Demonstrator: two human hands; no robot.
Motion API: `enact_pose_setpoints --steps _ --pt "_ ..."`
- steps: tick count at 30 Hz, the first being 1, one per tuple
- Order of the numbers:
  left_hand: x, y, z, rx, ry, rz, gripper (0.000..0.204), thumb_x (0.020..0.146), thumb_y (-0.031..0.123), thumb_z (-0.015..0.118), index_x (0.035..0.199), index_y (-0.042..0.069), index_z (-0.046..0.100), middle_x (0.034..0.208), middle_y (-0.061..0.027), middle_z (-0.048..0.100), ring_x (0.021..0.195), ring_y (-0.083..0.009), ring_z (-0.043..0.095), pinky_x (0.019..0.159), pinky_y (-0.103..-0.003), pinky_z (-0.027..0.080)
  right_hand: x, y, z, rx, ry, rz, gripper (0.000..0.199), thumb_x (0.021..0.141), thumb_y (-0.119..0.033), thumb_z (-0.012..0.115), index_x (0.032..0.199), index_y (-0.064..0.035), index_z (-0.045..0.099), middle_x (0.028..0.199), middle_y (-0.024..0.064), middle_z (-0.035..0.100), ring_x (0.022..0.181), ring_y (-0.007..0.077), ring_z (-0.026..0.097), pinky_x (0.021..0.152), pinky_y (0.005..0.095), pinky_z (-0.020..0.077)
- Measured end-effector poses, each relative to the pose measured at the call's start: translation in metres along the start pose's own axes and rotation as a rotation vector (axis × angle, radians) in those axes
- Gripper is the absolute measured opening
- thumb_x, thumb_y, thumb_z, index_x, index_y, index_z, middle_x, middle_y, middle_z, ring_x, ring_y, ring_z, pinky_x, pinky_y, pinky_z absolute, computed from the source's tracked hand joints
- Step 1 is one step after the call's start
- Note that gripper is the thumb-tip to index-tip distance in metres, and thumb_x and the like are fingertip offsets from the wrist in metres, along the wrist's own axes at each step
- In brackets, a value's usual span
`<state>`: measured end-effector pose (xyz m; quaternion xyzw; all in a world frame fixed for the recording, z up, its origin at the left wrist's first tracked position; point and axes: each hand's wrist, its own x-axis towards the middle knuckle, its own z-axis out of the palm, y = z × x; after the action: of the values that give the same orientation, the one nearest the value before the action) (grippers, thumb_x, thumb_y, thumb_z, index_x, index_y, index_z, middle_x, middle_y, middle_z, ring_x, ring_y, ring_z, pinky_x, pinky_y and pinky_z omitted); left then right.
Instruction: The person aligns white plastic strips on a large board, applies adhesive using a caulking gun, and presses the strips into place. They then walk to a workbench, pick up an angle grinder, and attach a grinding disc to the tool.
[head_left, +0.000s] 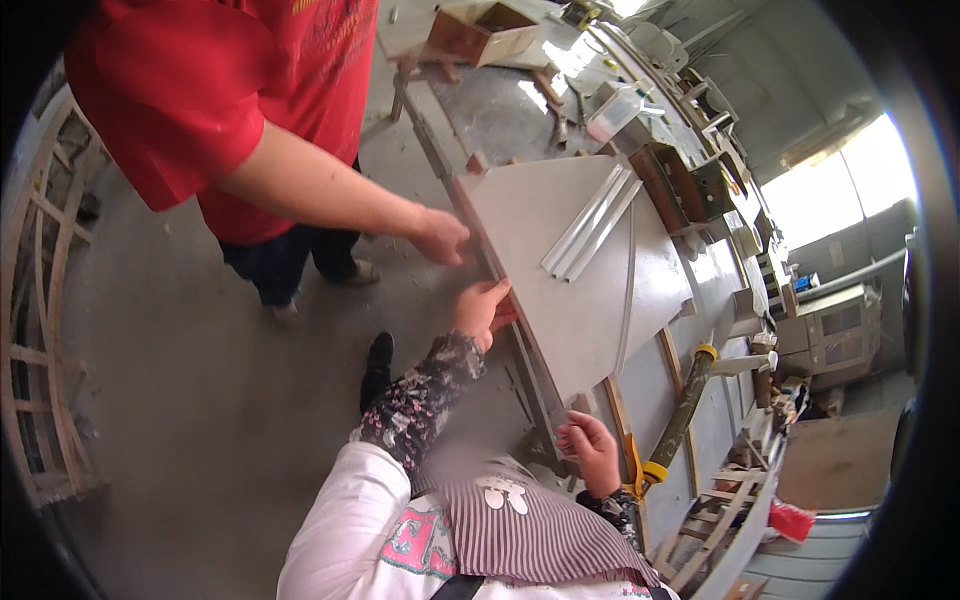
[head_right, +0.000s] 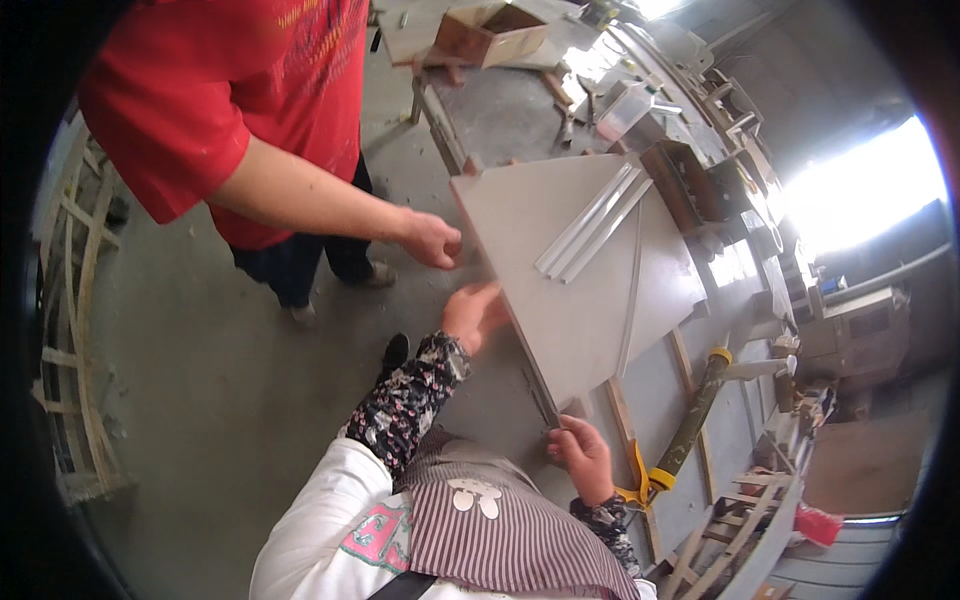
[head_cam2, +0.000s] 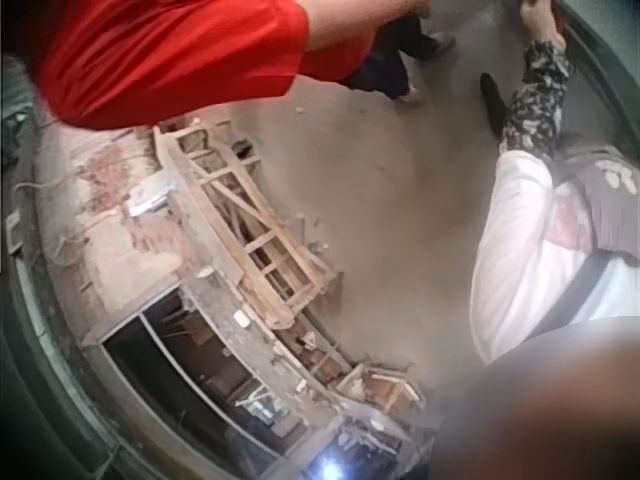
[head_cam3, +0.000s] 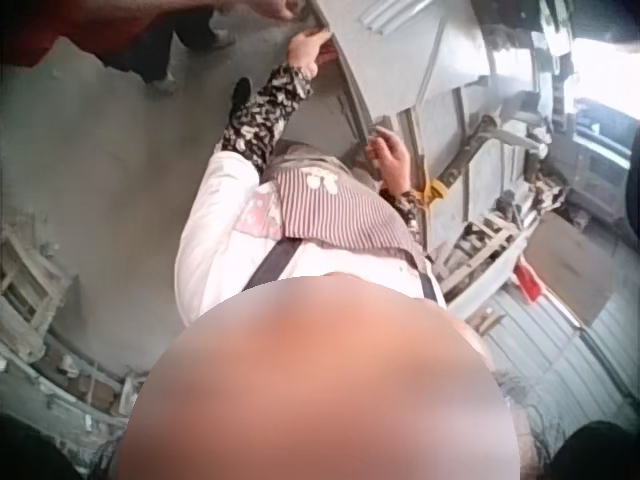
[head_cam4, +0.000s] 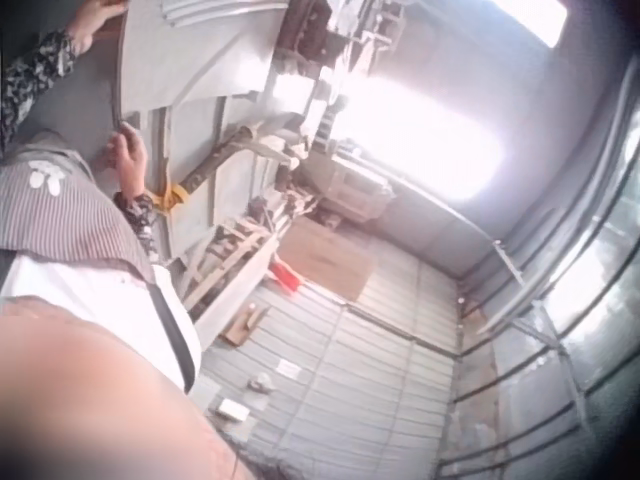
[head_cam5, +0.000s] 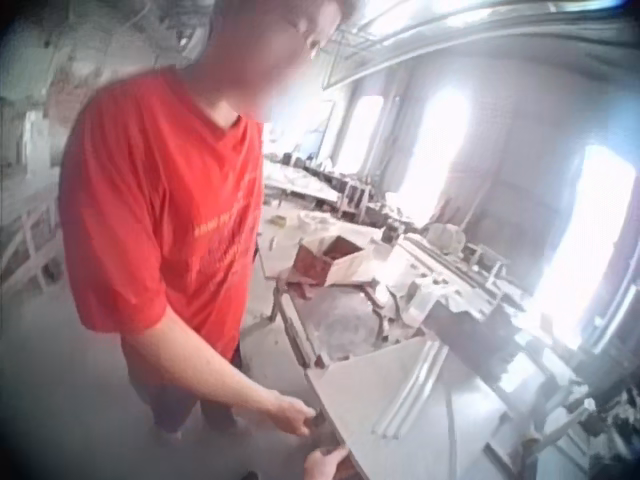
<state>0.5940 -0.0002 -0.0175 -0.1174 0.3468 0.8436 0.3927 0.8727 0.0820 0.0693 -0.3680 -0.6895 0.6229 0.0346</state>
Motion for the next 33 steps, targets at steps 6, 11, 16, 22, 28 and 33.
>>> enact_pose_setpoints --steps 6,11,16,22,28,33 --pt "-0.007 0.002 0.01 0.108 0.057 0.023 0.023 0.087 0.015 0.067 0.105 0.005 0.056 0.093 -0.0036 0.062 0.076 -0.0161 0.061 0.066 -0.033 0.054 0.022 -0.018 -0.047 -0.06 0.226 -0.217 0.026 0.093 -0.01 0.055 0.116 0.0025 0.055 0.092 0.0073 0.066 0.075 0.0116 0.062 0.064 0.0229 0.0496" --pt "-0.01 0.002 0.012 0.26 0.029 0.003 0.02 0.089 0.015 0.064 0.105 0.006 0.056 0.094 -0.0034 0.062 0.079 -0.0182 0.061 0.069 -0.037 0.054 0.056 -0.013 -0.075 -0.316 0.379 -0.431 0.028 0.086 -0.011 0.06 0.111 0.0029 0.058 0.091 0.0135 0.067 0.073 0.018 0.064 0.069 0.0296 0.0521" --pt "-0.014 -0.004 0.009 0.344 -0.017 0.012 0.023 0.088 0.013 0.064 0.106 0.004 0.052 0.093 -0.0067 0.06 0.082 -0.0214 0.061 0.071 -0.039 0.053 0.097 0.006 -0.09 -0.57 0.539 -0.49 0.037 0.082 -0.014 0.065 0.114 0.0033 0.056 0.095 0.0164 0.062 0.078 0.0243 0.063 0.073 0.0335 0.0524" --pt "-0.012 -0.01 0.002 0.351 -0.017 0.006 0.019 0.09 0.008 0.06 0.105 0.002 0.053 0.101 -0.0106 0.063 0.089 -0.0246 0.064 0.083 -0.042 0.054 0.121 0.017 -0.078 -0.593 0.564 -0.353 0.049 0.078 -0.02 0.07 0.118 -0.0005 0.05 0.105 0.0209 0.058 0.094 0.0343 0.058 0.085 0.0431 0.0472" --pt "-0.009 -0.012 -0.004 0.403 -0.042 -0.05 0.019 0.091 0.011 0.059 0.108 0.003 0.056 0.102 -0.0093 0.064 0.092 -0.0244 0.063 0.08 -0.041 0.053 0.125 0.02 -0.082 -0.475 0.527 -0.247 0.045 0.078 -0.017 0.069 0.115 -0.0001 0.05 0.09 0.0187 0.062 0.082 0.0333 0.061 0.076 0.0408 0.0497" --pt "-0.012 -0.012 -0.003 0.435 -0.025 -0.028 0.02 0.091 0.011 0.06 0.107 0.002 0.054 0.103 -0.0098 0.064 0.09 -0.0248 0.064 0.078 -0.042 0.053 0.115 0.027 -0.086 -0.415 0.584 -0.373 0.025 0.086 -0.015 0.058 0.102 0.0041 0.058 0.076 0.0152 0.062 0.067 0.0263 0.06 0.065 0.0375 0.0494"
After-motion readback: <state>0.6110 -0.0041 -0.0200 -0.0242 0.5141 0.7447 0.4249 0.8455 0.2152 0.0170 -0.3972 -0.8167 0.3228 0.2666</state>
